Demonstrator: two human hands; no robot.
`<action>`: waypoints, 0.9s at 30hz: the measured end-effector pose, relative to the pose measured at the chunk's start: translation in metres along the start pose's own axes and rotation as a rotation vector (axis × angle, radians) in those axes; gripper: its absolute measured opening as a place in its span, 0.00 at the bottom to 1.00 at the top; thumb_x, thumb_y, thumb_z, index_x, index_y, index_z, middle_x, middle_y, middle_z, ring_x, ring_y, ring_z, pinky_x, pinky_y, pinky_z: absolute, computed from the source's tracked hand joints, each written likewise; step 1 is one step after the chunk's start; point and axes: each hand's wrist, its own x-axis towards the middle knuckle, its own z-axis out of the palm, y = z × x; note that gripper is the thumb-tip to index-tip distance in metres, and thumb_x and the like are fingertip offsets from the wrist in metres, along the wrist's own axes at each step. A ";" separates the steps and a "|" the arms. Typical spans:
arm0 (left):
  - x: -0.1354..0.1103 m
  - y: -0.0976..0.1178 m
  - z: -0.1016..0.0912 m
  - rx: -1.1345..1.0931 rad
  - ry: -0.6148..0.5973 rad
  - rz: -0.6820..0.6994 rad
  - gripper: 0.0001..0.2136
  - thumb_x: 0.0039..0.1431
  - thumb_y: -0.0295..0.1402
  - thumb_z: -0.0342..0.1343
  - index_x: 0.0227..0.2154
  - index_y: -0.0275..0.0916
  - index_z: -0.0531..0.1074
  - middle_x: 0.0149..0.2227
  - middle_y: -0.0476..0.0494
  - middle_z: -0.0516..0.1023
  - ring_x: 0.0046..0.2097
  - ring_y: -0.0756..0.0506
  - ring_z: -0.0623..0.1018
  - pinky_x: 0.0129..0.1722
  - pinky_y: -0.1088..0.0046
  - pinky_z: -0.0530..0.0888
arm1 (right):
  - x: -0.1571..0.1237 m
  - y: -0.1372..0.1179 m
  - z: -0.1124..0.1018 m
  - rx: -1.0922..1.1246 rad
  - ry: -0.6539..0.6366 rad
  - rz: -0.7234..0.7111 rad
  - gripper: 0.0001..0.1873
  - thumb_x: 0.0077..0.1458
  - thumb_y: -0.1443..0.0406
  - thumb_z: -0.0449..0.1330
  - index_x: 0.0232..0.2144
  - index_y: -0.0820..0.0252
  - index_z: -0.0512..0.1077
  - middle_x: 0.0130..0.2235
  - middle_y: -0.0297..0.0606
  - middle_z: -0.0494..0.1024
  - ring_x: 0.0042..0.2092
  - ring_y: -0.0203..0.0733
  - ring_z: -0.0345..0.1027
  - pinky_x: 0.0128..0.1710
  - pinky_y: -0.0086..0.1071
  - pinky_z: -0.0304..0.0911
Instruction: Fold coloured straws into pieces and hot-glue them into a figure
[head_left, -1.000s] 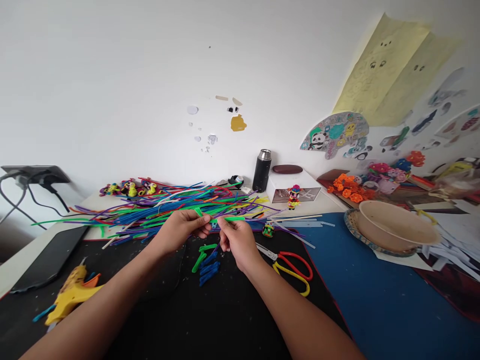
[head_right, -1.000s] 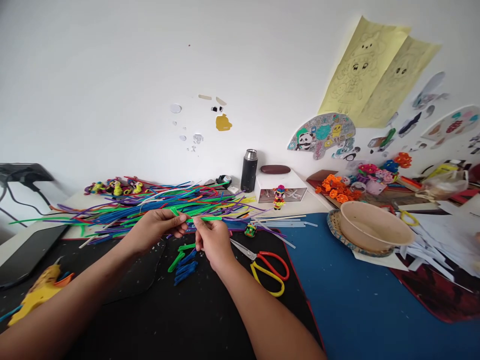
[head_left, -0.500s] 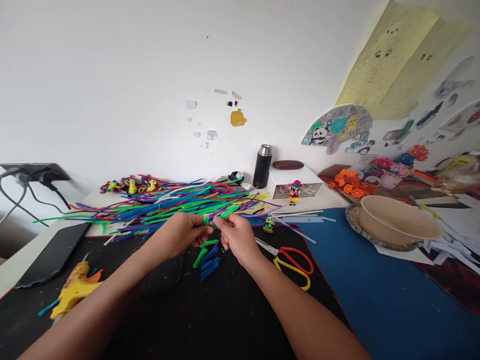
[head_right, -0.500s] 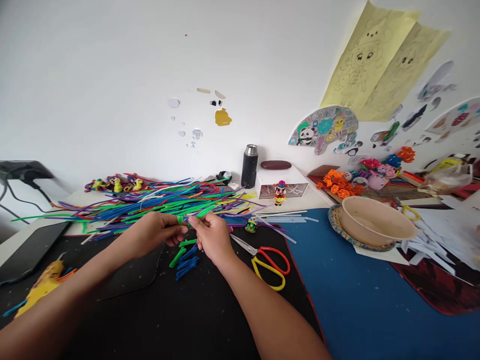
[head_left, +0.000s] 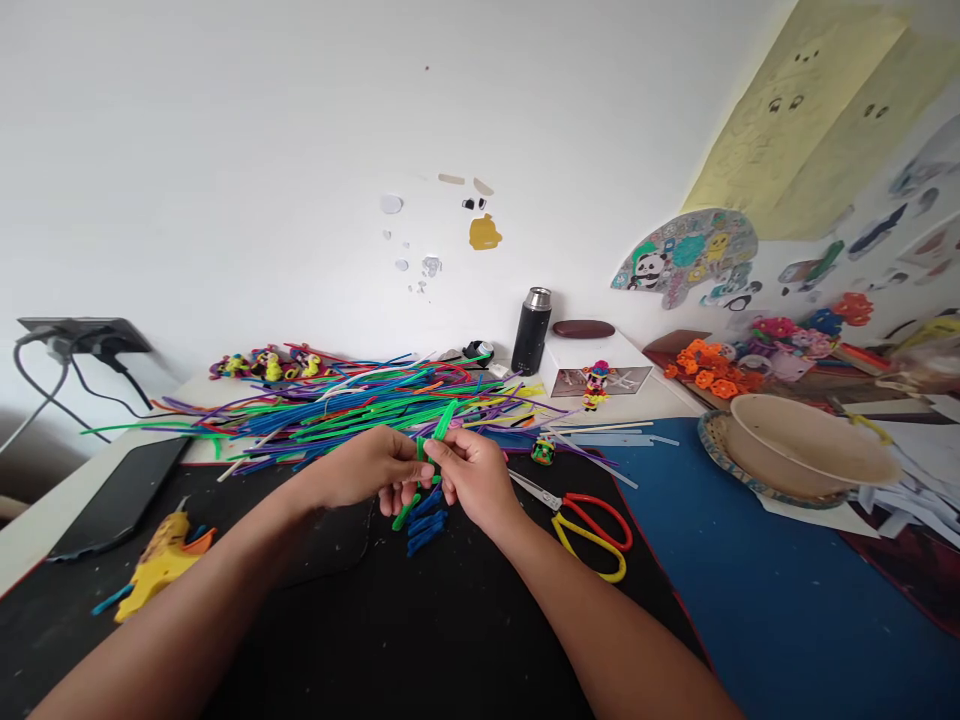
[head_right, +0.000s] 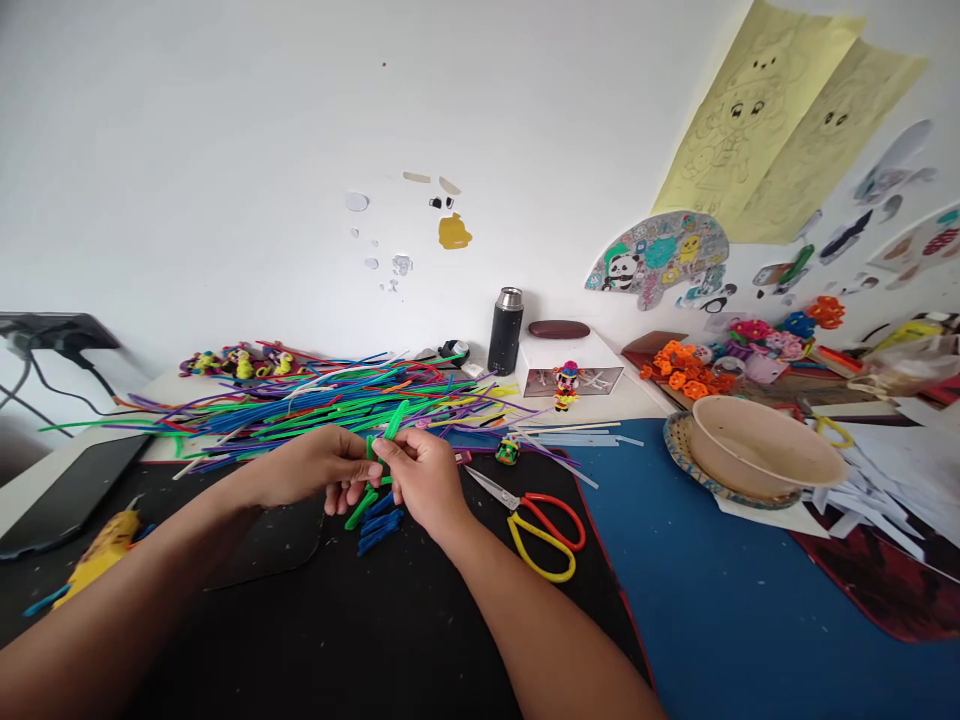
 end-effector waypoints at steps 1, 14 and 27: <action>0.001 -0.001 0.000 -0.007 -0.003 -0.007 0.21 0.49 0.53 0.69 0.18 0.39 0.76 0.20 0.45 0.79 0.20 0.46 0.77 0.22 0.74 0.73 | -0.001 -0.001 0.000 -0.009 -0.001 -0.003 0.21 0.59 0.47 0.65 0.27 0.55 0.70 0.16 0.25 0.67 0.15 0.33 0.57 0.17 0.29 0.51; 0.001 -0.004 0.018 0.243 0.165 -0.045 0.16 0.53 0.41 0.60 0.13 0.43 0.71 0.16 0.46 0.76 0.17 0.44 0.74 0.19 0.72 0.66 | -0.005 0.006 0.001 -0.249 0.017 -0.005 0.23 0.62 0.48 0.65 0.24 0.53 0.65 0.19 0.28 0.72 0.18 0.36 0.63 0.22 0.30 0.55; 0.000 -0.001 0.001 -0.084 -0.041 0.082 0.19 0.52 0.52 0.69 0.31 0.39 0.83 0.32 0.40 0.85 0.29 0.43 0.82 0.31 0.70 0.78 | 0.004 0.000 -0.001 0.184 0.030 0.100 0.27 0.53 0.40 0.68 0.31 0.55 0.67 0.16 0.25 0.69 0.15 0.35 0.62 0.16 0.27 0.53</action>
